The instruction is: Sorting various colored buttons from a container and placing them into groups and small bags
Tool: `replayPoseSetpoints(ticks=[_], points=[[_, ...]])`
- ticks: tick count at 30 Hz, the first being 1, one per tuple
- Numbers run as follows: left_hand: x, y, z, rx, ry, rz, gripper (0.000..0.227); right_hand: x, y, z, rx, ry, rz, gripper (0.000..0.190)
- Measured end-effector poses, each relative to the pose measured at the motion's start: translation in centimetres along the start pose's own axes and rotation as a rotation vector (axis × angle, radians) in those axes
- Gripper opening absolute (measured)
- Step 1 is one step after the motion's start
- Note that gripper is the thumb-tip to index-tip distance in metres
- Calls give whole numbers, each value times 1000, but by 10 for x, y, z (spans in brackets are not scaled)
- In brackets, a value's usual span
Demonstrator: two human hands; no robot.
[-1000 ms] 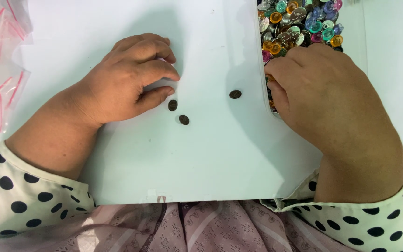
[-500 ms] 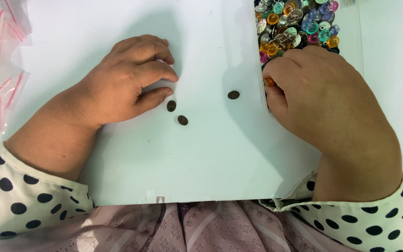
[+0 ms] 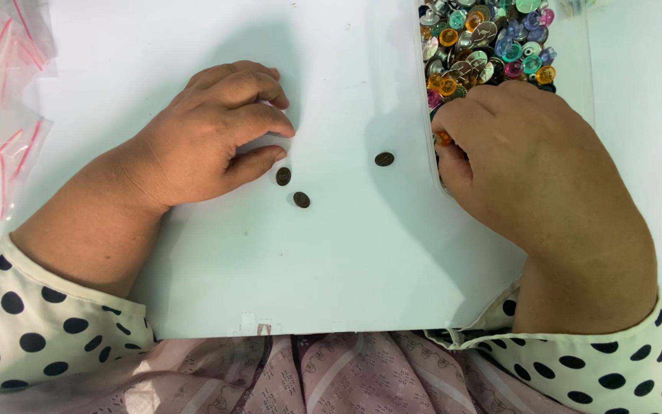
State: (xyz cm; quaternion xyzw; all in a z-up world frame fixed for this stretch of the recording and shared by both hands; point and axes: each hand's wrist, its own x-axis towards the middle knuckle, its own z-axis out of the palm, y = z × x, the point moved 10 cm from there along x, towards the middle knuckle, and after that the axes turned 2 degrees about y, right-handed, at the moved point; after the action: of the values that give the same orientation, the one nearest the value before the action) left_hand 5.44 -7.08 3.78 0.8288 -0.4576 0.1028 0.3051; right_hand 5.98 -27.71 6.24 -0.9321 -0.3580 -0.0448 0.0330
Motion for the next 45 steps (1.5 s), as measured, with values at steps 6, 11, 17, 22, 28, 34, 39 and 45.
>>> replayPoseSetpoints(ticks=[6,11,17,22,28,34,39,45], points=[[1,0,0,10,-4,-5,21,-4,11,-3,-17,-2,46,17],[1,0,-1,0,0,-4,20,-4,15,-11,-12,56,56,6],[0,1,-1,10,17,3,18,-1,20,0,89,-87,154,15],[-5,-4,3,43,8,-25,22,1,22,11,156,-193,183,20],[-4,-3,3,42,16,-27,19,-5,24,-2,190,21,89,31],[-8,-9,8,86,-13,-65,21,-7,29,-7,156,75,82,22],[-8,-10,8,66,-20,-84,20,1,18,2,154,10,21,23],[-8,-10,7,61,-19,-79,22,4,14,2,155,16,-10,17]])
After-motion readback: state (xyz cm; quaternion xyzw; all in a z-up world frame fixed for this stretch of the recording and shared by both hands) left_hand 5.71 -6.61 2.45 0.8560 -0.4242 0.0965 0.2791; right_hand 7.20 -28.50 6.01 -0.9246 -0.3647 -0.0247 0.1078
